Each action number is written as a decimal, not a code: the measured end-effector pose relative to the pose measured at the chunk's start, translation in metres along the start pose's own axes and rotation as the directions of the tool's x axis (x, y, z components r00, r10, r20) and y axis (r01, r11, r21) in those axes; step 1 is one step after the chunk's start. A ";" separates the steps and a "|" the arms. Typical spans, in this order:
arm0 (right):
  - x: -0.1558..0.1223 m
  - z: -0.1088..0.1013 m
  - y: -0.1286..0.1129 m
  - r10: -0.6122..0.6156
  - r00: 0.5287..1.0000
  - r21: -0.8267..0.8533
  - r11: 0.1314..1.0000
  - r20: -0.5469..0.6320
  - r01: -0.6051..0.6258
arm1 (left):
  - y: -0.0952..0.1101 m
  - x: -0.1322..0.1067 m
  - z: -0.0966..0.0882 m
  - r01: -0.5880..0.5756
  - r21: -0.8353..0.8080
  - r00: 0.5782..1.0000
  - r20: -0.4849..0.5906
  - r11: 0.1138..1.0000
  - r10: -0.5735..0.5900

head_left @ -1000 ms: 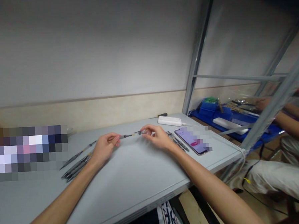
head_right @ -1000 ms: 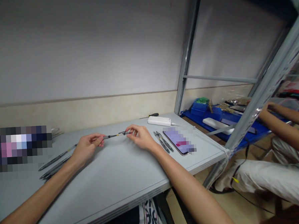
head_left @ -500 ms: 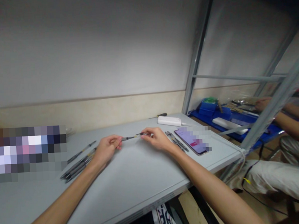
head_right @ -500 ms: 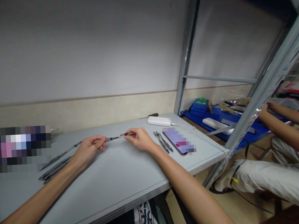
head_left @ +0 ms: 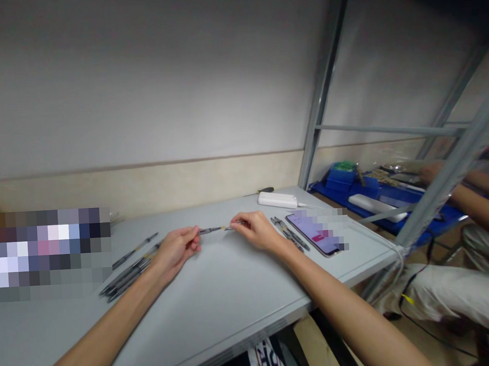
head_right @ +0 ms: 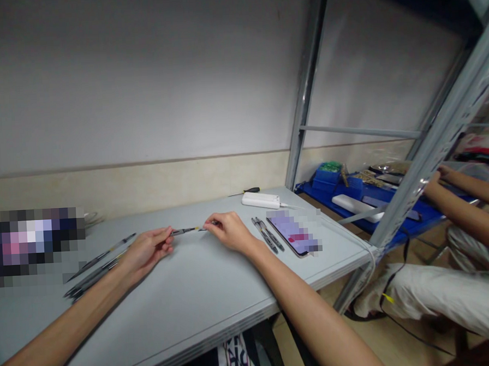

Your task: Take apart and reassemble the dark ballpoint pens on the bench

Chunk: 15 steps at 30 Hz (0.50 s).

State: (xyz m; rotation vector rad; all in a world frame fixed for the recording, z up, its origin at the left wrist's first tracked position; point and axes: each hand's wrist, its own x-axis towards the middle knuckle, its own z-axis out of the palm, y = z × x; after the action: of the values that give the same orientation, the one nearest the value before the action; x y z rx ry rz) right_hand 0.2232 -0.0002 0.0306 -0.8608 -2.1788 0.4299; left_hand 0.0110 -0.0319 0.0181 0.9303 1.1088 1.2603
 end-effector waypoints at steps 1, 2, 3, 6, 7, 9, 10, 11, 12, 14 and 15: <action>0.000 0.000 0.000 -0.004 1.000 -0.002 1.000 0.000 0.004 | 0.001 -0.001 0.001 0.022 -0.026 1.000 -0.013 0.999 -0.022; 0.000 0.001 0.000 -0.015 1.000 -0.006 1.000 0.000 0.015 | 0.002 -0.001 0.002 0.041 -0.043 0.999 -0.029 0.998 -0.043; -0.001 0.001 0.001 -0.033 0.999 -0.010 0.999 0.002 0.033 | 0.003 -0.001 0.002 0.058 -0.057 0.997 -0.045 0.997 -0.060; -0.001 0.003 0.002 -0.095 0.995 -0.012 0.995 -0.026 0.094 | 0.005 -0.002 0.004 0.082 -0.087 0.993 -0.083 0.993 -0.089; -0.001 0.004 0.002 -0.102 0.994 -0.005 0.995 -0.042 0.101 | 0.006 -0.002 0.004 0.082 -0.092 0.992 -0.085 0.992 -0.089; -0.001 0.005 0.002 -0.088 0.995 0.006 0.996 -0.054 0.088 | 0.005 -0.003 0.004 0.070 -0.077 0.994 -0.078 0.995 -0.076; -0.001 0.005 0.001 -0.069 0.996 0.008 0.998 -0.052 0.069 | 0.005 -0.004 0.004 0.058 -0.054 0.996 -0.072 0.997 -0.062; -0.001 0.004 0.000 -0.045 0.998 0.007 0.999 -0.043 0.045 | 0.004 -0.004 0.004 0.043 -0.022 0.997 -0.062 0.999 -0.044; -0.002 0.004 -0.002 -0.019 0.999 0.007 1.000 -0.033 0.019 | 0.003 -0.005 0.004 0.020 0.019 0.999 -0.051 1.000 -0.019; -0.001 0.002 -0.004 0.037 0.999 0.025 0.999 -0.018 -0.037 | 0.002 -0.007 0.004 -0.073 0.123 0.997 -0.023 0.990 0.076; -0.001 0.000 -0.004 0.064 0.998 0.049 0.997 -0.005 -0.064 | 0.001 -0.008 0.004 -0.144 0.190 0.989 -0.008 0.971 0.148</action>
State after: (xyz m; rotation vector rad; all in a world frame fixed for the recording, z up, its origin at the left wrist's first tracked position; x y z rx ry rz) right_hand 0.2215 -0.0043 0.0319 -0.9059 -2.1303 0.5084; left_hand 0.0150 -0.0391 0.0213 1.1607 1.2107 1.3031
